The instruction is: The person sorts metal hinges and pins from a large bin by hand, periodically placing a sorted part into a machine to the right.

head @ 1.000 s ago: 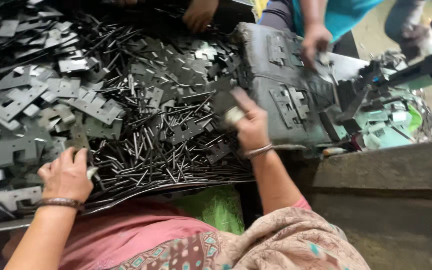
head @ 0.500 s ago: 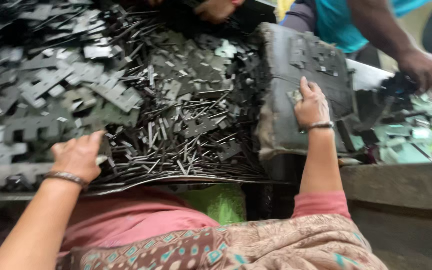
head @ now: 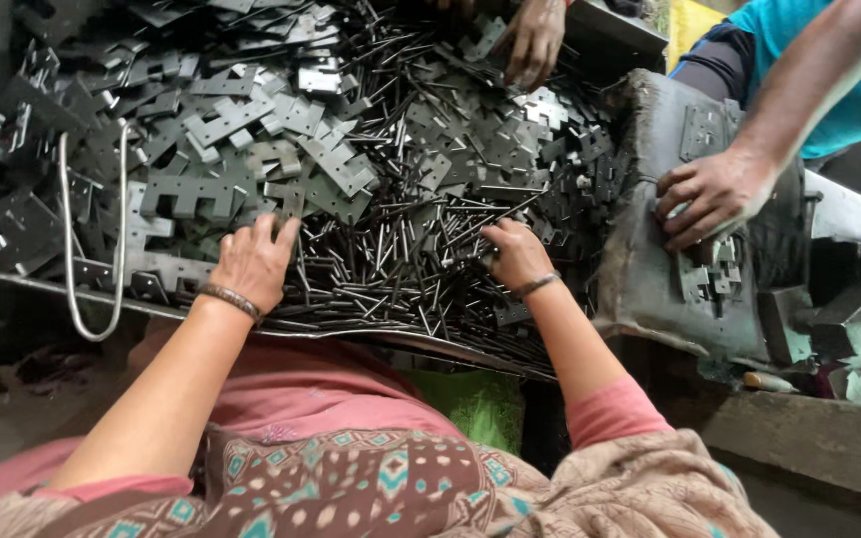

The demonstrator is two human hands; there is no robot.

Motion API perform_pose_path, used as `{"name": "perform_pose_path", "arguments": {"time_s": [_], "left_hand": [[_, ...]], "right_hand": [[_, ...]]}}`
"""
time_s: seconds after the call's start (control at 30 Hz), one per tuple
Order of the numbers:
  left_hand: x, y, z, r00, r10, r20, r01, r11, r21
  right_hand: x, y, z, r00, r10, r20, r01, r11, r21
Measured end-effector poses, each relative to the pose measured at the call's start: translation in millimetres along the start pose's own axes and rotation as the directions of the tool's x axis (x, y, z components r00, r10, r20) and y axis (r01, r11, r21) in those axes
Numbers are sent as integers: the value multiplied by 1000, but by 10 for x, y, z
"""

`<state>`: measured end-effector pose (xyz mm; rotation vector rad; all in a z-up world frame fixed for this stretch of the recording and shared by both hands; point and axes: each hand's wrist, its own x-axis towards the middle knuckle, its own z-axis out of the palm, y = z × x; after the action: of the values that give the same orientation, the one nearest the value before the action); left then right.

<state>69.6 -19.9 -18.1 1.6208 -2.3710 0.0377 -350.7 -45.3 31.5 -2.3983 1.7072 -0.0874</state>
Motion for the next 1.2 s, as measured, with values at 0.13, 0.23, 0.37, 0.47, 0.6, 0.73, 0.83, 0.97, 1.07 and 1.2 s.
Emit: {"name": "perform_pose_path", "arguments": {"time_s": [0.13,0.23,0.37,0.47,0.6,0.73,0.83,0.97,1.07,1.2], "left_hand": [[21,-12,-29,994,34,-108,-45,994,-97],[-12,-129,-72,988,42,-150,-42,999,0],[-34,-345,-289,827,-395,-401,100,804,-586],[-88,-330,-588,661,-750,26,-138,-156,-978],[-112,-462,-931,902,-422,92,-330,-810,-485],[49,-445,-1213,871,-455,186,-371,-857,-356],[179,-137,-1400,874,-340,347,-202,-904,-378],[70,67,-1327,1000,16,-9,12,-943,-334],[-115,-61,-1132,998,-13,57,3,-963,-268],[-203,-235,-871,876,-287,386,-151,-926,-346]], "right_hand": [[-306,29,17,999,12,-33,-4,970,242],[-451,95,-106,982,170,-88,-54,686,726],[-509,117,-378,933,357,51,-26,-76,997],[-343,49,-426,959,270,88,109,-638,763],[-240,-353,-325,926,312,211,-80,-386,919],[-217,-505,-85,975,173,-140,45,464,885],[-179,-358,118,905,-383,-186,415,893,176],[-284,-221,275,840,-539,60,542,834,-104],[-280,-157,341,835,-548,-42,541,834,-108],[-229,-224,356,827,-562,22,558,814,-162]]}}
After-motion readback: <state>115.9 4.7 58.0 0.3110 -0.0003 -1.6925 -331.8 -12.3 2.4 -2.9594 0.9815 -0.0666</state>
